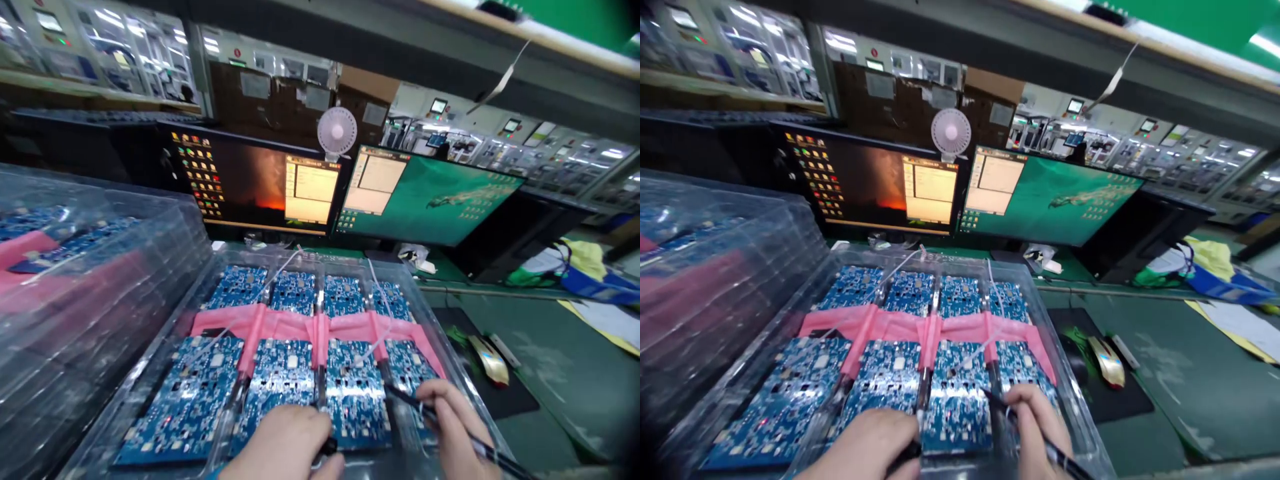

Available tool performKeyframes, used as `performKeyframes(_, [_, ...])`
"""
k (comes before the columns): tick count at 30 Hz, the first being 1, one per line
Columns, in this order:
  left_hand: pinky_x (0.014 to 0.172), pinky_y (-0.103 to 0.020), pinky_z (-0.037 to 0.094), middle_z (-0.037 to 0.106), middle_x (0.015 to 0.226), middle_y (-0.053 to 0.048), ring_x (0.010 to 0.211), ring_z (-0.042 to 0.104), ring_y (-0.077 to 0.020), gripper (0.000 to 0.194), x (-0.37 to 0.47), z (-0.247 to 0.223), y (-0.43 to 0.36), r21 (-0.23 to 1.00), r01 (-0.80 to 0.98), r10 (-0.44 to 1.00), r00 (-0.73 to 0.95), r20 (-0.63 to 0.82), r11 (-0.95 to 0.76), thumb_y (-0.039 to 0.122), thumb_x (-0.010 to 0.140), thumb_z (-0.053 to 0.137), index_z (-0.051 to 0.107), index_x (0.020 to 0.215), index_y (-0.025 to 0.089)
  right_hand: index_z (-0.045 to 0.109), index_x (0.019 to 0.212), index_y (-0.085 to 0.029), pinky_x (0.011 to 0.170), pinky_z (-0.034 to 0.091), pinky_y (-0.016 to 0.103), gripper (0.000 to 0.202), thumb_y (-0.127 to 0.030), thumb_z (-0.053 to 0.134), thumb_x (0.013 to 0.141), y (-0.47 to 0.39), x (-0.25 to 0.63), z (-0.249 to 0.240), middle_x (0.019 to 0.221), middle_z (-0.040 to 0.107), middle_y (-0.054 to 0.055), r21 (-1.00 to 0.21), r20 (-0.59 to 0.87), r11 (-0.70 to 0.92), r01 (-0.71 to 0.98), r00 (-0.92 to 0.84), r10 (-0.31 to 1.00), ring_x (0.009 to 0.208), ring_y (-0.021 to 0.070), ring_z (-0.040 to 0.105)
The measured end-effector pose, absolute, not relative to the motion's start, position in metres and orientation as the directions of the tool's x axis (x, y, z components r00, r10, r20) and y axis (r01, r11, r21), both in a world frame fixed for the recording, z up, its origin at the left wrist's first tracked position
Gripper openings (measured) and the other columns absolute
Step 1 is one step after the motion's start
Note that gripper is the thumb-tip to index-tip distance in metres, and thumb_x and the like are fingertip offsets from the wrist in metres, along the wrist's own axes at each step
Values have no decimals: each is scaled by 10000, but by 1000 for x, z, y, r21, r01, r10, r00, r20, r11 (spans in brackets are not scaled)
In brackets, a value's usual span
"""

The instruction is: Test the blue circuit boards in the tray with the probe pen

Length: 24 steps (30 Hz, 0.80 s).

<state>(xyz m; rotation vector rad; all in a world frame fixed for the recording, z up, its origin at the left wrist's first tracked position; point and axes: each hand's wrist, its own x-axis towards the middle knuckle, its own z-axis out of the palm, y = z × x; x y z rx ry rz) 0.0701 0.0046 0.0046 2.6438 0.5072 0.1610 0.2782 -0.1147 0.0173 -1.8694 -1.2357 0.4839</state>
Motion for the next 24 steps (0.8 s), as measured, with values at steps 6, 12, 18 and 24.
performKeyframes(6, [604, -341, 445, 577, 743, -50, 665, 536, -193, 205, 73, 29, 5, 514, 415, 392, 906, -158, -751, 310, 808, 376, 515, 753, 170, 562, 887, -202, 704, 438, 224, 224, -373, 423, 844, -103, 280, 9, 850, 584, 24, -728, 87, -219, 650, 405, 910, 791, 156, 546])
performKeyframes(12, [645, -375, 448, 565, 755, -51, 685, 529, -190, 187, 74, 32, 2, 536, 436, 406, 896, -181, -723, 251, 808, 343, 498, 745, 167, 563, 1000, -229, 776, 438, 269, 234, -321, 430, 831, -86, 281, -1, 961, 592, 23, -696, 98, -210, 686, 382, 919, 883, 165, 550])
performKeyframes(18, [625, -346, 440, 542, 720, -37, 668, 516, -179, 211, 75, 31, 2, 558, 434, 416, 894, -169, -707, 241, 821, 307, 474, 711, 175, 577, 987, -211, 743, 455, 257, 239, -301, 431, 820, -77, 281, -10, 898, 604, 17, -719, 58, -222, 659, 375, 925, 811, 153, 563])
performKeyframes(24, [616, -357, 422, 517, 716, -29, 661, 499, -182, 227, 75, 25, 3, 571, 403, 385, 909, -159, -715, 258, 844, 274, 451, 725, 181, 574, 1011, -187, 777, 445, 281, 263, -305, 427, 827, -76, 281, -12, 940, 600, 41, -692, 72, -205, 692, 349, 935, 864, 167, 554])
